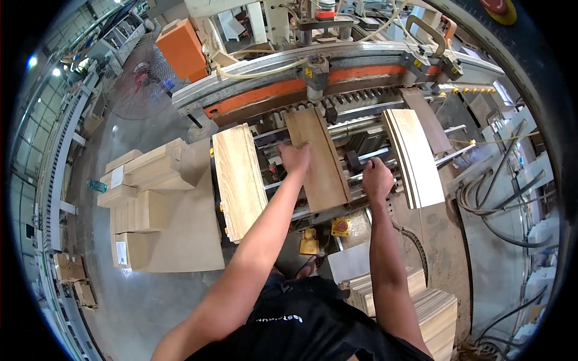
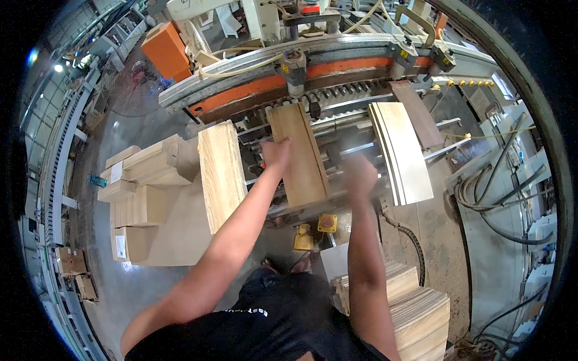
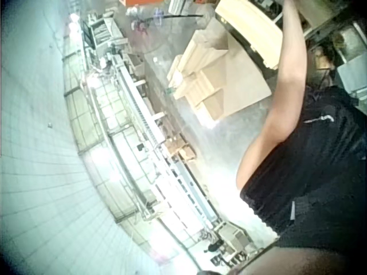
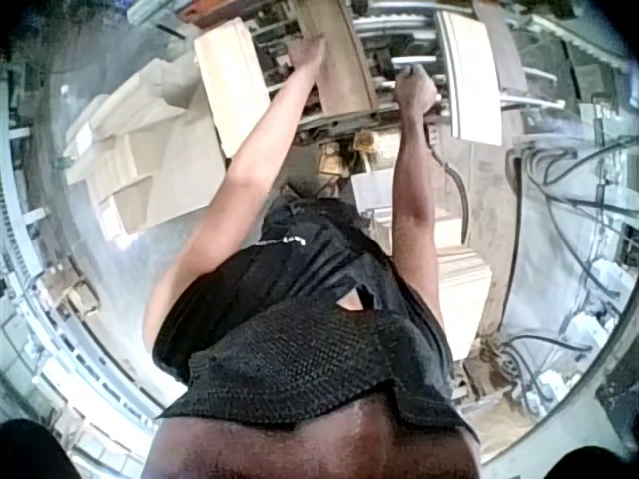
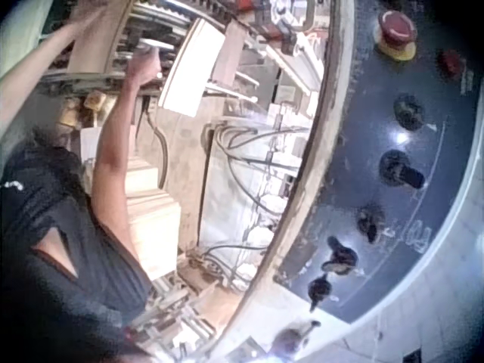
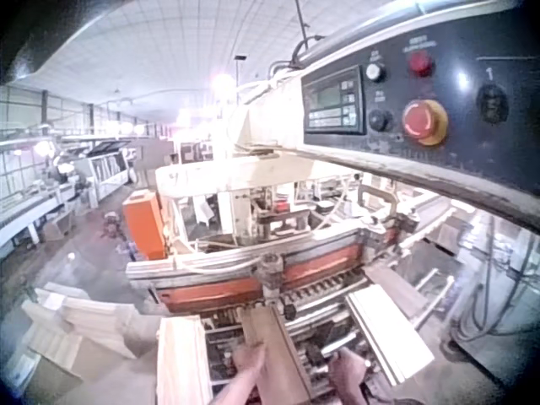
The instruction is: The person feeds wooden planks into a woodworking machine by hand, guiding the pieces along the track.
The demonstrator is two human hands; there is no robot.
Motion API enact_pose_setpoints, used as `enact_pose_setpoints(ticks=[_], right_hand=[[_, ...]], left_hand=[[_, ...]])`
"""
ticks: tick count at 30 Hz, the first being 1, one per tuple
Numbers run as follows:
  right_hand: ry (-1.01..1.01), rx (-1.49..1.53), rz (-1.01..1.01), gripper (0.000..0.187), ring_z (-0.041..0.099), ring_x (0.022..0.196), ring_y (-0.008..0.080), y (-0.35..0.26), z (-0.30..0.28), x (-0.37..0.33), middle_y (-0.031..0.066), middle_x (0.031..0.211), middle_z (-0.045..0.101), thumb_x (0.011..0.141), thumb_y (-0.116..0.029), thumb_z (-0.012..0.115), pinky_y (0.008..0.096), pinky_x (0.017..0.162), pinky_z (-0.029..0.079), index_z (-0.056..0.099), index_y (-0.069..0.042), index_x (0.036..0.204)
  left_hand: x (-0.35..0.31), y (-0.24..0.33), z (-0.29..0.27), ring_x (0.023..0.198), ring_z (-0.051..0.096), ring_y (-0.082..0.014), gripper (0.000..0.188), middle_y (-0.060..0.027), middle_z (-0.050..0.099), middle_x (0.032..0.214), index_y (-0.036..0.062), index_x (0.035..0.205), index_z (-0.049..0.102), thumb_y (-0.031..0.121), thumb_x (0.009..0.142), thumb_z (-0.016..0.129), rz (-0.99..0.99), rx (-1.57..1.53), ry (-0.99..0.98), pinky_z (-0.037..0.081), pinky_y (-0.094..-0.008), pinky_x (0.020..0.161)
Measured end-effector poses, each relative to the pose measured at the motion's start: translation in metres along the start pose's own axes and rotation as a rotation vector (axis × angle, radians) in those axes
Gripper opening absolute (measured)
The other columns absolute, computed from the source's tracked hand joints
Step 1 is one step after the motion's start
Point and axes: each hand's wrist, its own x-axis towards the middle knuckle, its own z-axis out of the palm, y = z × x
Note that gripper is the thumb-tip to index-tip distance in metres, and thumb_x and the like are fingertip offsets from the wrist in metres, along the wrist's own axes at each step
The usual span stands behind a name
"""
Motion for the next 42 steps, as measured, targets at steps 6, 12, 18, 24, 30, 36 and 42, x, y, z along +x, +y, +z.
enact_pose_setpoints(ticks=[6, 12, 18, 24, 30, 36, 42], right_hand=[[0.211, 0.414, -0.171, 0.03, 0.058, 0.058, 0.0151, 0.012, 0.01, -0.008, 0.0078, 0.064, 0.061, 0.097, -0.027, 0.049, 0.0295, 0.057, 0.046, 0.066, -0.003, 0.088], [0.173, 0.297, 0.004, 0.043, 0.059, 0.059, 0.0183, 0.034, 0.028, -0.003, 0.01, 0.064, 0.062, 0.099, -0.032, 0.043, 0.0319, 0.057, 0.045, 0.067, 0.001, 0.086], [-0.075, -0.188, 0.12, 0.039, 0.061, 0.078, 0.0412, -0.003, 0.012, 0.009, 0.021, 0.08, 0.064, 0.095, -0.035, 0.042, 0.0497, 0.067, 0.046, 0.065, -0.004, 0.084], [-0.208, -0.363, 0.102, 0.031, 0.062, 0.08, 0.0399, -0.001, 0.016, 0.01, 0.0195, 0.082, 0.065, 0.087, -0.033, 0.054, 0.0489, 0.069, 0.048, 0.065, -0.004, 0.083], [-0.261, -0.449, 0.067, 0.03, 0.065, 0.085, 0.0377, 0.004, 0.016, 0.007, 0.0164, 0.089, 0.068, 0.079, -0.035, 0.057, 0.047, 0.074, 0.05, 0.07, -0.011, 0.092], [-0.263, -0.457, 0.123, 0.025, 0.066, 0.083, 0.0346, 0.008, 0.014, 0.011, 0.0141, 0.086, 0.069, 0.078, -0.029, 0.067, 0.044, 0.071, 0.051, 0.07, -0.006, 0.088], [-0.271, -0.415, 0.059, 0.027, 0.065, 0.084, 0.0351, -0.018, 0.035, 0.013, 0.0143, 0.088, 0.069, 0.077, -0.033, 0.068, 0.0443, 0.071, 0.051, 0.07, -0.008, 0.088]], left_hand=[[0.009, -0.017, 0.029, 0.092, 0.065, -0.0329, 0.053, -0.0242, 0.066, 0.101, -0.0105, 0.106, 0.06, 0.034, 0.079, 0.072, -0.255, -0.388, -0.202, 0.049, -0.041, 0.077], [-0.016, 0.02, 0.021, 0.09, 0.067, -0.0333, 0.04, -0.0238, 0.068, 0.093, -0.007, 0.095, 0.065, 0.03, 0.08, 0.068, -0.105, -0.148, -0.093, 0.049, -0.0406, 0.074], [0.001, 0.023, 0.034, 0.072, 0.065, -0.0245, 0.033, -0.0155, 0.068, 0.078, -0.0085, 0.083, 0.062, 0.023, 0.079, 0.068, -0.175, -0.322, 0.004, 0.047, -0.039, 0.065], [0.001, 0.016, 0.035, 0.079, 0.067, -0.0376, 0.035, -0.0219, 0.068, 0.079, -0.0035, 0.09, 0.065, 0.03, 0.082, 0.065, -0.126, -0.337, -0.061, 0.05, -0.0438, 0.07], [-0.012, 0.039, 0.013, 0.078, 0.066, -0.0394, 0.037, -0.0228, 0.067, 0.078, -0.003, 0.087, 0.065, 0.034, 0.084, 0.063, -0.197, -0.194, -0.105, 0.049, -0.0456, 0.068], [-0.012, 0.047, 0.018, 0.078, 0.066, -0.0405, 0.039, -0.024, 0.066, 0.08, -0.0028, 0.088, 0.065, 0.036, 0.086, 0.062, -0.265, -0.12, -0.126, 0.049, -0.0464, 0.068], [0.02, -0.014, 0.036, 0.079, 0.065, -0.042, 0.041, -0.0263, 0.066, 0.08, -0.0045, 0.086, 0.064, 0.037, 0.087, 0.06, 0.055, -0.193, 0.001, 0.049, -0.0475, 0.068]])
